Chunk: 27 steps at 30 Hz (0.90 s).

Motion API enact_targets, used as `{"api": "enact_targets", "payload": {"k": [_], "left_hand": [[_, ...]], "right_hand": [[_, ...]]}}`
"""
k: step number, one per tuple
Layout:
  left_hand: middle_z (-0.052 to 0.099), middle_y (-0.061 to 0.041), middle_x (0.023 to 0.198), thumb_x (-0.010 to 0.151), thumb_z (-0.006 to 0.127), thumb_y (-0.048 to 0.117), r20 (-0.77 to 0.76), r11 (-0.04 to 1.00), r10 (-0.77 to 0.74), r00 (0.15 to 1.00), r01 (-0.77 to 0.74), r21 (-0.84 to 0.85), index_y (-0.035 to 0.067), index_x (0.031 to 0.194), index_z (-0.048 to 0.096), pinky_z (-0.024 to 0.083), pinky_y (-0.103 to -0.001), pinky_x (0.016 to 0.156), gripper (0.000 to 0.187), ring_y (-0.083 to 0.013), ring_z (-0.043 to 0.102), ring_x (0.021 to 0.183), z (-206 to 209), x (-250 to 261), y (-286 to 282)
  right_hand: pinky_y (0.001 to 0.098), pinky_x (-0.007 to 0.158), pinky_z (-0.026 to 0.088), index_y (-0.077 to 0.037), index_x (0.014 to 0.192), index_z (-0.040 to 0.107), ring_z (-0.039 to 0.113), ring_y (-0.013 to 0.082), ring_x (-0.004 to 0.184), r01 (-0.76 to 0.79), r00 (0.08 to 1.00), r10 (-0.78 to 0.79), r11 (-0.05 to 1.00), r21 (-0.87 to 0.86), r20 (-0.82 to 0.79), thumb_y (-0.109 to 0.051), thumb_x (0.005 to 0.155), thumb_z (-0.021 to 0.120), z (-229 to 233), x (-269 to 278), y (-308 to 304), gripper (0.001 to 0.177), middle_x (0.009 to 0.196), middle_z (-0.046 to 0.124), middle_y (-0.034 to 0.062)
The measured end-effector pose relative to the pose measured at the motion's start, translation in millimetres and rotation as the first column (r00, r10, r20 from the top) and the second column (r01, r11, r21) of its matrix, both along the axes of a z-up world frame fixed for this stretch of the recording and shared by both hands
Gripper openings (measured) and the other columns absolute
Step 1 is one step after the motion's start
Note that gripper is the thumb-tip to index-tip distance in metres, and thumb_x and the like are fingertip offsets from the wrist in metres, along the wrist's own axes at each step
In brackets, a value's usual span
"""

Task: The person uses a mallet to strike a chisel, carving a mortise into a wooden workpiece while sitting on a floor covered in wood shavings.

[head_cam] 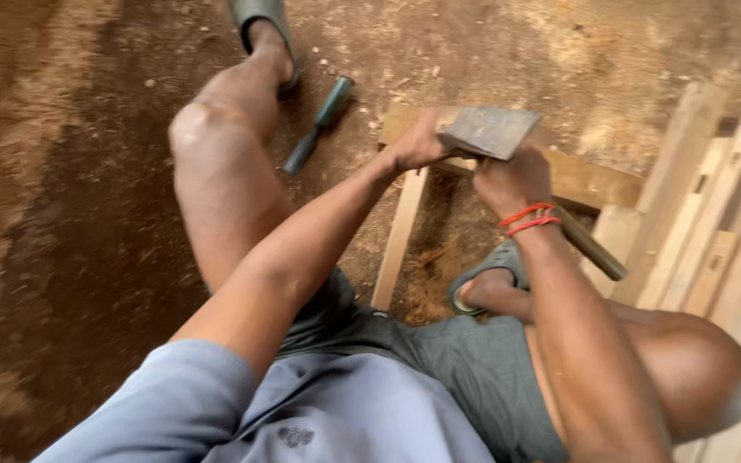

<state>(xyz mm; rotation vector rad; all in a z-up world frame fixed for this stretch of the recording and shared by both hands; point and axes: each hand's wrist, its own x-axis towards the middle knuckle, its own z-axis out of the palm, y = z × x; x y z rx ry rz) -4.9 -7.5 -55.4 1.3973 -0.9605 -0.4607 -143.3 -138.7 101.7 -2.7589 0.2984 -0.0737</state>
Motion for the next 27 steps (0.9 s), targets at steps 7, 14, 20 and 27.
{"api": "enact_targets", "payload": {"k": [7,14,20,27], "left_hand": [[0.062,-0.004,0.081,0.083,0.083,0.020,-0.094,0.995,0.021,0.995,-0.012,0.096,0.012,0.082,0.054,0.061,-0.036,0.072,0.030,-0.0177,0.066,0.074,14.7,9.1,-18.6],[0.060,-0.001,0.077,0.082,0.084,0.023,-0.034,0.996,0.011,0.999,-0.008,0.087,0.016,0.078,0.054,0.059,-0.035,0.072,0.031,-0.0145,0.064,0.073,0.8,6.8,-20.6],[0.071,-0.019,0.122,0.076,0.087,0.032,-0.015,0.985,-0.110,0.994,0.107,-0.137,0.005,0.128,0.060,0.055,-0.048,0.101,0.064,-0.0307,0.069,0.116,-20.3,19.5,-37.3],[0.069,-0.019,0.112,0.075,0.087,0.041,-0.015,0.980,0.148,0.989,-0.145,0.137,0.004,0.110,0.062,0.058,-0.053,0.096,0.057,-0.0318,0.068,0.105,-3.9,2.1,-19.5]], "right_hand": [[0.0478,0.079,0.059,-0.005,0.119,0.077,0.072,0.0301,0.088,-0.041,0.852,0.252,0.906,-0.421,0.459,-0.026,0.106,0.076,75.9,2.3,-21.7,0.026,0.104,0.076,0.0122],[0.0396,0.068,0.056,-0.003,0.117,0.079,0.071,0.0291,0.074,0.071,0.762,0.108,0.966,-0.249,0.639,-0.010,0.105,0.065,109.1,12.5,-58.2,0.020,0.082,0.072,0.0119],[0.0483,0.079,0.060,-0.006,0.106,0.075,0.074,0.0395,0.087,0.031,0.999,-0.028,0.998,0.060,-0.044,-0.009,0.090,0.062,-0.8,7.3,-27.1,0.021,0.092,0.076,0.0214],[0.0439,0.076,0.060,-0.010,0.118,0.074,0.075,0.0329,0.088,-0.109,0.964,0.109,0.994,-0.012,0.242,-0.022,0.098,0.072,-62.0,-0.8,-45.7,0.024,0.103,0.077,0.0136]]}}
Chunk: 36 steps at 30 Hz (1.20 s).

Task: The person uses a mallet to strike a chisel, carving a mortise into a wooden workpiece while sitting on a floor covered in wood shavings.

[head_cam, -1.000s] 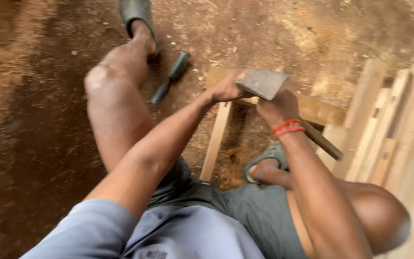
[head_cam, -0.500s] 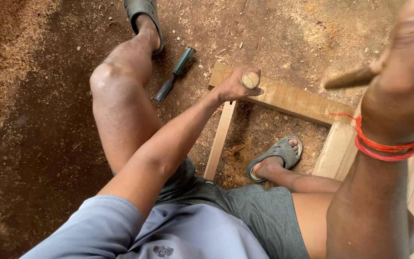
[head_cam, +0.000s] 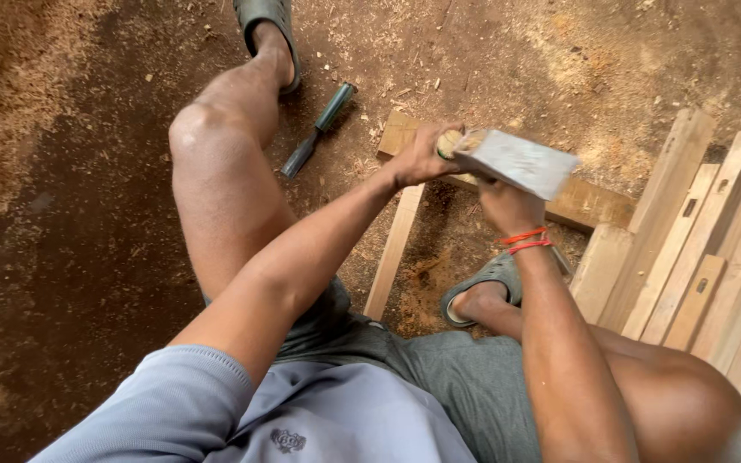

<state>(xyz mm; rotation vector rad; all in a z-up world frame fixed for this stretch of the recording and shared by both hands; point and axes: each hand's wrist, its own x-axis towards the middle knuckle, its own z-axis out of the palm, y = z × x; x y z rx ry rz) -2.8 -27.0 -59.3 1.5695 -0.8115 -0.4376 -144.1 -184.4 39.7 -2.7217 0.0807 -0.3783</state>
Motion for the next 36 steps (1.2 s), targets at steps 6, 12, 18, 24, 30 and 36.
{"api": "enact_targets", "payload": {"k": [6,12,18,24,30,36], "left_hand": [[0.074,-0.013,0.093,0.081,0.086,0.044,0.008,0.983,0.130,0.991,-0.130,0.132,0.009,0.080,0.067,0.055,-0.051,0.101,0.040,-0.0266,0.073,0.095,28.8,-25.7,5.8],[0.071,-0.013,0.092,0.082,0.085,0.047,-0.027,0.986,0.154,0.988,-0.151,0.077,0.013,0.084,0.069,0.060,-0.053,0.083,0.037,-0.0265,0.070,0.088,29.1,-22.7,-0.4],[0.070,-0.006,0.079,0.086,0.081,0.049,0.187,0.999,-0.027,0.982,0.022,0.028,0.013,0.075,0.064,0.060,-0.046,0.075,0.041,-0.0210,0.070,0.079,35.9,-69.2,44.1],[0.064,-0.002,0.072,0.085,0.078,0.050,-0.187,0.950,0.290,0.939,-0.257,0.179,0.014,0.075,0.061,0.058,-0.037,0.056,0.041,-0.0175,0.063,0.063,43.8,-19.1,-10.2],[0.067,0.001,0.076,0.089,0.077,0.051,0.023,0.978,0.182,0.983,-0.183,0.096,0.013,0.081,0.059,0.055,-0.030,0.066,0.043,-0.0136,0.066,0.073,42.5,-49.9,17.9],[0.064,-0.007,0.082,0.091,0.074,0.053,0.409,0.999,-0.007,0.913,-0.010,0.039,0.011,0.079,0.057,0.059,-0.038,0.069,0.047,-0.0197,0.064,0.079,20.6,-105.0,67.5]], "right_hand": [[0.0420,0.070,0.059,-0.014,0.124,0.070,0.072,0.0250,0.085,0.197,0.978,-0.206,0.885,0.422,-0.023,-0.041,0.101,0.068,2.5,6.6,-20.0,0.036,0.103,0.074,0.0063],[0.0365,0.093,0.056,-0.008,0.116,0.068,0.068,0.0161,0.103,0.135,0.967,-0.234,0.802,0.581,0.098,-0.048,0.106,0.067,-44.2,5.4,-47.5,0.041,0.111,0.072,0.0055],[0.0384,0.096,0.053,-0.006,0.113,0.067,0.068,0.0171,0.101,0.222,0.930,-0.362,0.697,0.682,0.068,-0.046,0.105,0.069,-71.0,3.7,-72.2,0.040,0.105,0.072,0.0068],[0.0359,0.097,0.057,-0.007,0.109,0.067,0.070,0.0169,0.097,0.170,0.933,-0.354,0.591,0.789,0.065,-0.040,0.102,0.074,-70.4,3.7,-65.7,0.034,0.097,0.073,0.0042],[0.0318,0.092,0.055,-0.007,0.110,0.068,0.065,0.0137,0.097,0.144,0.941,-0.325,0.636,0.758,0.094,-0.035,0.104,0.074,-66.9,-5.0,-59.9,0.029,0.101,0.070,0.0029],[0.0309,0.088,0.056,-0.007,0.108,0.070,0.066,0.0132,0.094,0.184,0.931,-0.358,0.633,0.752,0.073,-0.037,0.103,0.073,-60.2,-5.0,-62.1,0.031,0.098,0.071,0.0012]]}}
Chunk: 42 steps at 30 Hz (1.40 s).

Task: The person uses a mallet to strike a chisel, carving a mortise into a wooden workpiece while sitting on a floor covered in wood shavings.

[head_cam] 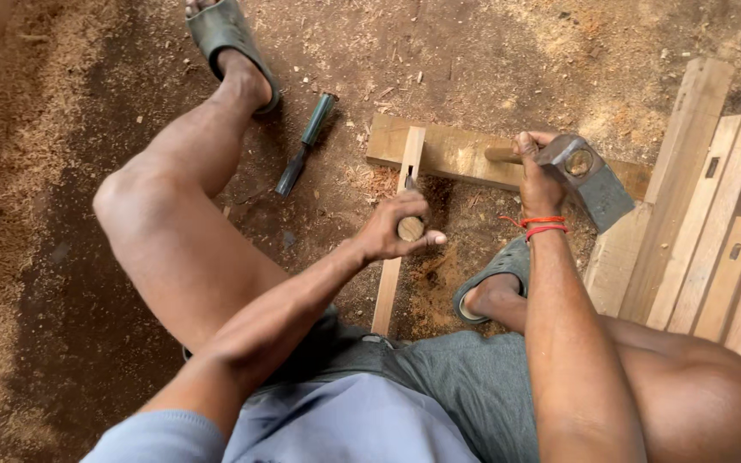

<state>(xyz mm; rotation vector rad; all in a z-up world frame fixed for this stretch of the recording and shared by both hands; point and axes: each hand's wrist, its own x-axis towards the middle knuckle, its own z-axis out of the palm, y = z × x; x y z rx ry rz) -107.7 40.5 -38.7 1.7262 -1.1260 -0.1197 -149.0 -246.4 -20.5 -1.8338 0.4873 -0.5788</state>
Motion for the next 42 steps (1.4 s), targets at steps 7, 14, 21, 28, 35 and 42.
{"api": "enact_targets", "payload": {"k": [7,14,21,28,35,42], "left_hand": [[0.067,-0.006,0.076,0.080,0.086,0.037,-0.828,0.899,0.379,0.412,-0.377,0.224,0.007,0.095,0.063,0.060,-0.028,0.057,0.041,-0.0121,0.063,0.060,9.5,204.5,-143.7],[0.066,0.001,0.075,0.084,0.077,0.046,-0.769,0.894,0.388,0.508,-0.409,0.180,0.011,0.097,0.065,0.059,-0.028,0.052,0.039,-0.0090,0.061,0.058,-28.0,178.5,-134.2],[0.067,0.002,0.082,0.086,0.086,0.050,-0.608,0.996,-0.036,0.793,-0.021,-0.086,0.011,0.097,0.064,0.067,-0.026,0.071,0.046,-0.0092,0.071,0.076,2.9,122.3,-63.9],[0.067,-0.004,0.072,0.098,0.077,0.034,-0.060,0.798,0.413,0.909,-0.393,-0.456,0.009,0.088,0.069,0.054,-0.025,0.056,0.028,-0.0122,0.065,0.065,171.2,121.6,-81.7],[0.069,-0.011,0.100,0.089,0.085,0.033,-0.432,0.804,0.579,0.692,-0.574,0.157,0.003,0.123,0.059,0.063,-0.035,0.067,0.053,-0.0153,0.069,0.081,56.7,168.4,-44.4],[0.070,-0.015,0.107,0.086,0.080,0.033,-0.512,0.597,0.798,0.318,-0.294,0.747,0.000,0.137,0.051,0.058,-0.040,0.072,0.067,-0.0257,0.065,0.081,-95.3,104.3,20.1]], "right_hand": [[0.0306,0.082,0.052,-0.004,0.108,0.071,0.064,0.0135,0.091,-0.052,0.998,0.053,0.998,0.035,-0.023,-0.038,0.105,0.070,-13.0,0.9,-5.9,0.034,0.094,0.068,0.0019],[0.0301,0.087,0.056,-0.005,0.113,0.068,0.068,0.0154,0.095,-0.057,0.997,0.054,0.997,0.056,0.059,-0.032,0.107,0.070,-13.7,-4.5,-2.5,0.028,0.101,0.071,0.0052],[0.0343,0.088,0.061,-0.006,0.111,0.067,0.072,0.0172,0.095,0.006,0.993,-0.018,0.995,0.101,0.120,-0.027,0.106,0.073,6.9,9.6,-1.2,0.023,0.102,0.075,0.0085],[0.0352,0.092,0.062,-0.005,0.112,0.066,0.074,0.0163,0.097,0.041,0.994,-0.056,0.987,0.157,0.096,-0.021,0.105,0.073,7.9,5.0,-11.2,0.019,0.102,0.075,0.0087],[0.0312,0.094,0.056,-0.003,0.114,0.066,0.070,0.0146,0.096,0.005,0.993,-0.027,0.983,0.183,0.116,-0.015,0.105,0.076,11.9,12.2,-3.3,0.018,0.105,0.074,0.0084],[0.0302,0.089,0.057,-0.003,0.112,0.066,0.069,0.0140,0.093,-0.044,0.994,0.037,0.996,0.074,0.106,-0.017,0.108,0.075,10.3,6.8,0.4,0.017,0.104,0.073,0.0068]]}}
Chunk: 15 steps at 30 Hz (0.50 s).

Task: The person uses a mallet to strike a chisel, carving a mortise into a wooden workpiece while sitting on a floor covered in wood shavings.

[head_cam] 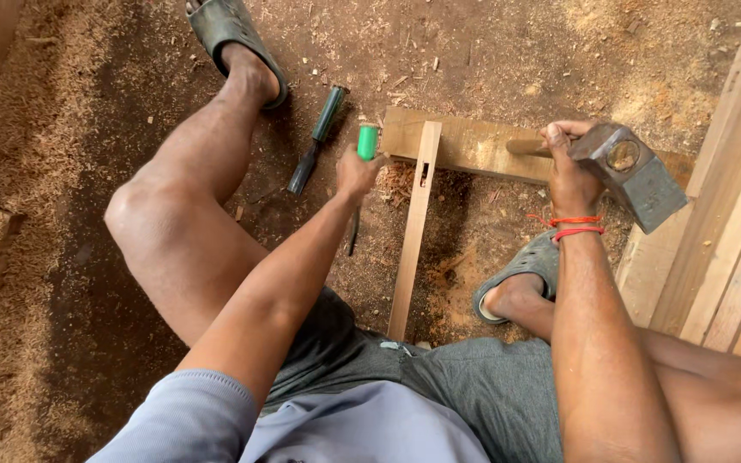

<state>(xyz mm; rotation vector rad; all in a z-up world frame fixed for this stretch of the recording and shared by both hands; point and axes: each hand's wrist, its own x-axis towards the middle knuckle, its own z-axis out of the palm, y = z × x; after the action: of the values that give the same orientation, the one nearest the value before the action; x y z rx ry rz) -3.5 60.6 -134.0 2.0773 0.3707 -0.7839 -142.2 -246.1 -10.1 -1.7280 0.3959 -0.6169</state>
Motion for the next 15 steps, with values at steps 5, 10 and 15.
{"api": "enact_targets", "payload": {"k": [5,10,15], "left_hand": [[0.068,-0.016,0.098,0.081,0.078,0.056,0.625,0.855,-0.504,0.595,0.244,0.457,0.001,0.119,0.057,0.052,-0.042,0.065,0.071,-0.0219,0.062,0.083,-0.4,-9.4,-15.4],[0.066,-0.012,0.094,0.099,0.058,0.048,0.259,0.683,-0.729,0.633,0.651,0.332,0.005,0.118,0.055,0.049,-0.032,0.052,0.047,-0.0158,0.056,0.063,17.7,-25.0,-43.5],[0.063,-0.007,0.074,0.111,0.040,0.042,0.306,0.627,-0.779,0.546,0.681,0.379,0.010,0.108,0.060,0.042,-0.029,0.041,0.038,-0.0088,0.048,0.051,-15.2,-27.6,-42.7]], "right_hand": [[0.0323,0.089,0.059,-0.005,0.112,0.068,0.070,0.0153,0.094,-0.015,0.999,0.013,0.998,-0.057,-0.029,-0.020,0.109,0.074,0.3,-1.2,-0.9,0.017,0.104,0.073,0.0065],[0.0349,0.089,0.061,-0.007,0.112,0.068,0.071,0.0163,0.096,-0.020,1.000,0.020,1.000,-0.021,-0.009,-0.021,0.110,0.073,1.1,-2.0,-0.9,0.015,0.106,0.073,0.0063],[0.0346,0.089,0.062,-0.007,0.112,0.067,0.071,0.0164,0.096,-0.035,0.999,0.035,0.999,-0.025,0.009,-0.021,0.110,0.073,4.7,-2.3,2.0,0.015,0.106,0.073,0.0060]]}}
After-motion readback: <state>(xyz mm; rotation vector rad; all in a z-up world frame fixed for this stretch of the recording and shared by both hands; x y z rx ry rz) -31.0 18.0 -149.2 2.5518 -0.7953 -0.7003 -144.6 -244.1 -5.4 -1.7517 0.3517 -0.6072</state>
